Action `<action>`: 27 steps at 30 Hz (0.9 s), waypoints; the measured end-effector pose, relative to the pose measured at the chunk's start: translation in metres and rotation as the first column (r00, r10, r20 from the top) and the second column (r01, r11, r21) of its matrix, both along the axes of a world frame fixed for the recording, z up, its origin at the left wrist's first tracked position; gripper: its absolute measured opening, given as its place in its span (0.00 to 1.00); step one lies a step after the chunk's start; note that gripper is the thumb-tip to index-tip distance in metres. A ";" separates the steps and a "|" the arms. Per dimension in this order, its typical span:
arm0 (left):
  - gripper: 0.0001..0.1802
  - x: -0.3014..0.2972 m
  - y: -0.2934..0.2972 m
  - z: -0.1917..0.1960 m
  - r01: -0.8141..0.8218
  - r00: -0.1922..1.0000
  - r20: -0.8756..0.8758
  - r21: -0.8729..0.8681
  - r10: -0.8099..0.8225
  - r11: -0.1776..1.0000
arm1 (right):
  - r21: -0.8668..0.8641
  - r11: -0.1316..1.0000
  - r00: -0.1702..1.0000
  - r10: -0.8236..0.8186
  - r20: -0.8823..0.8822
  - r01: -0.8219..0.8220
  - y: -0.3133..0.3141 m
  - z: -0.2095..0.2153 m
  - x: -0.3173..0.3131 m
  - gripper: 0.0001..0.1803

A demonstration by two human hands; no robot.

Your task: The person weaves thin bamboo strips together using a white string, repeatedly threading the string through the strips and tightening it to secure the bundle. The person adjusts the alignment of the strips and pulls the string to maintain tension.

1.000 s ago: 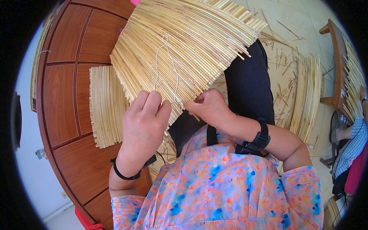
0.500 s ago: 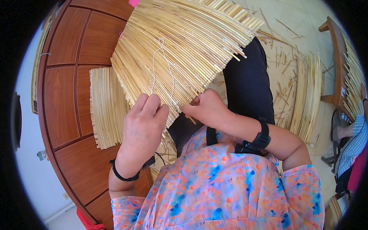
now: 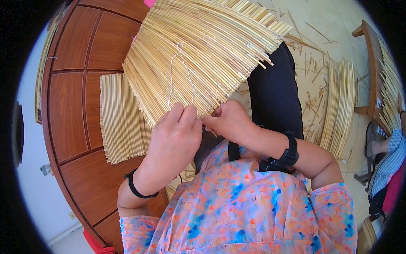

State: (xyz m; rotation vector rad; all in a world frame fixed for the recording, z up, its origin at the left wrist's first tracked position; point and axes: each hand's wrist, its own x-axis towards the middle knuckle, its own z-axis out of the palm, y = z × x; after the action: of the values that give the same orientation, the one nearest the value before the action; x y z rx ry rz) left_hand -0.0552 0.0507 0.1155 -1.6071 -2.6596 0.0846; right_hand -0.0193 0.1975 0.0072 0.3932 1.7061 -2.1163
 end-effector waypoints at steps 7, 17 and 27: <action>0.06 -0.013 -0.012 -0.008 -0.055 0.995 0.092 0.123 0.044 0.991 | -0.086 0.996 1.000 0.014 -0.001 -0.014 0.006 0.010 -0.002 0.16; 0.07 -0.016 -0.019 -0.025 -0.081 0.996 0.063 0.210 0.070 0.974 | 0.025 1.000 1.000 0.003 0.004 -0.003 0.004 0.006 0.003 0.16; 0.10 0.034 -0.100 0.009 -0.339 0.644 0.762 0.362 -0.066 0.868 | 0.051 0.997 0.998 -0.066 0.015 0.065 0.011 0.002 0.003 0.17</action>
State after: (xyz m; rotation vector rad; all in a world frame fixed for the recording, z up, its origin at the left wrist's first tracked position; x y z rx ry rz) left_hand -0.0211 -0.0491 0.1246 -1.4349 -2.9330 -1.4592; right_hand -0.0159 0.2080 0.0096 0.4871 1.7626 -2.1129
